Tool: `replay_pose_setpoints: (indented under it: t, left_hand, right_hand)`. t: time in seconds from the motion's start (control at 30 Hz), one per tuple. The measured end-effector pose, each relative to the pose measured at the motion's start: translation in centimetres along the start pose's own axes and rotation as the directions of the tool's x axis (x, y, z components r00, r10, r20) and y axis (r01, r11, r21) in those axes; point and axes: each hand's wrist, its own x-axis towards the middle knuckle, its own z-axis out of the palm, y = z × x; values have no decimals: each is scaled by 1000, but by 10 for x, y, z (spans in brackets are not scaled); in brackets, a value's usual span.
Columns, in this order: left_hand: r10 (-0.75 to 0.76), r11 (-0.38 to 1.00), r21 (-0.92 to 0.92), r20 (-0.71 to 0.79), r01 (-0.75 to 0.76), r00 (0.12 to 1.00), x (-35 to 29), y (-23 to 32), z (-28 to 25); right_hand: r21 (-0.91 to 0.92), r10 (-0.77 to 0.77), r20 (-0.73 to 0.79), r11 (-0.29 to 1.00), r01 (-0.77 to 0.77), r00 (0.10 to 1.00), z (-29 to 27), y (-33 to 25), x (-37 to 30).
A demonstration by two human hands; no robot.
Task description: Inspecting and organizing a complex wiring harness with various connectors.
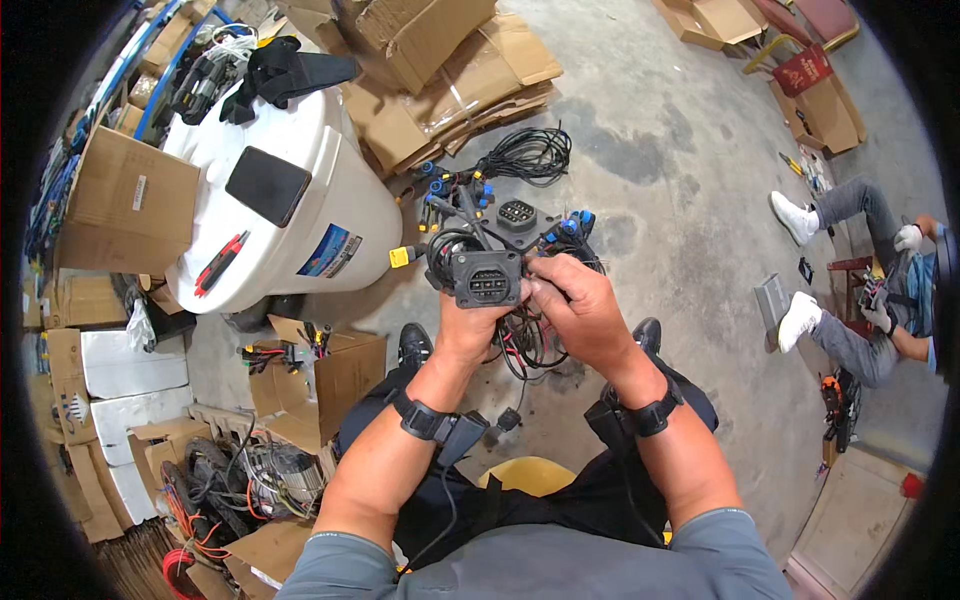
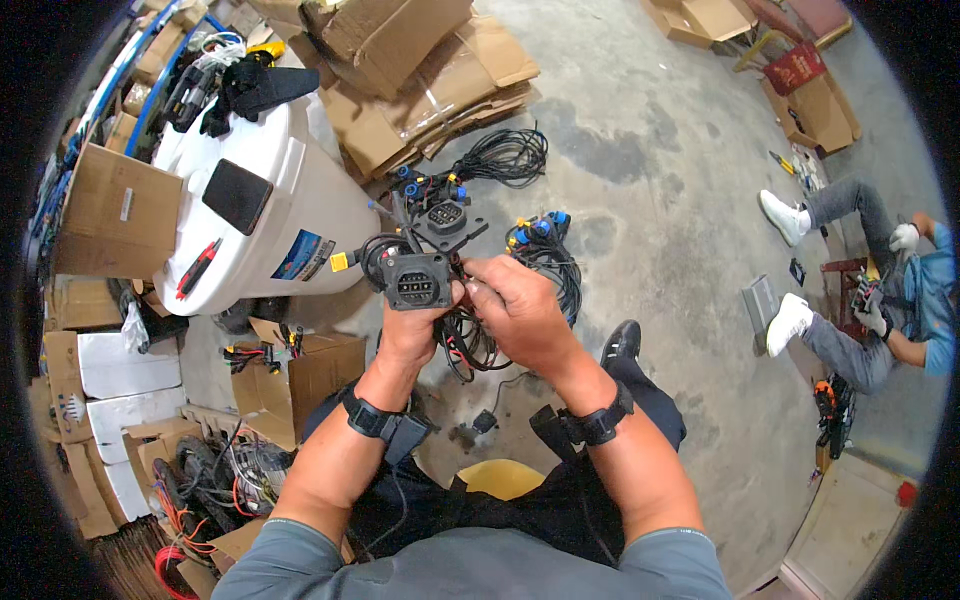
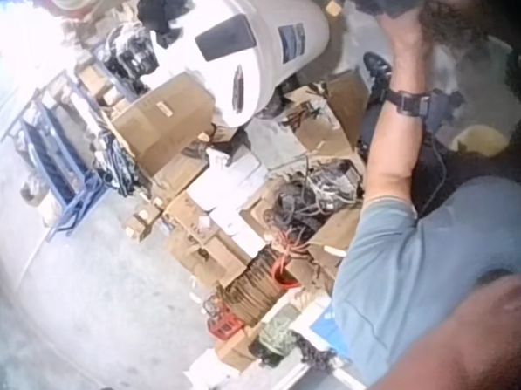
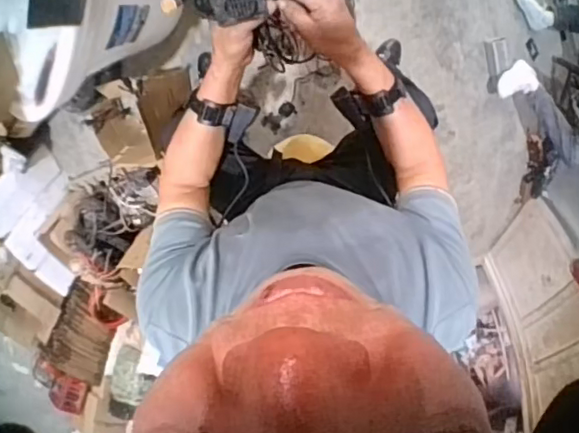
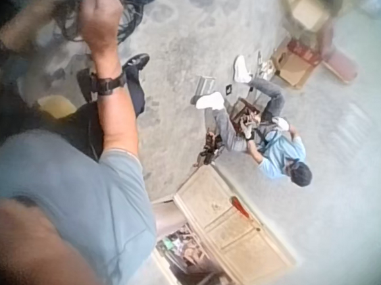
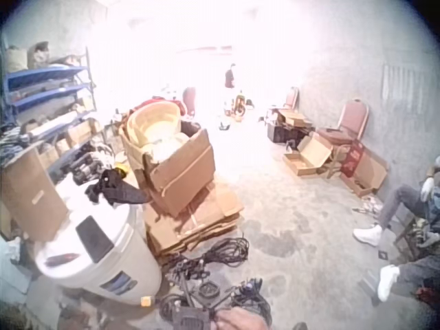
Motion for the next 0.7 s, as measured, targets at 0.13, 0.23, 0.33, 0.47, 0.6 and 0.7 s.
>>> replay_pose_setpoints:
  t: [0.13,0.23,0.33,0.47,0.6,0.7]
  left_hand:
    - [29,1000,-6,-68,-29,997,2,-5,-2]
    - [18,1000,24,-104,-16,994,2,-6,1]
    - [17,999,-29,-148,-22,989,4,-7,0]
    - [-61,996,-74,-120,52,991,6,-8,-6]
    - [-138,989,-60,-60,134,989,7,0,-7]
    - [-171,981,-100,-40,166,984,8,-3,-6]
  right_hand:
    - [-266,-235,66,932,244,970,3,0,2]
    - [-285,-284,54,914,288,957,5,0,1]
    - [-331,-283,67,898,289,957,8,-4,-2]
    - [-419,-218,144,870,259,965,11,-2,-9]
    - [-513,-154,193,826,234,969,12,-2,-12]
    - [-556,-148,212,795,243,966,13,1,-13]
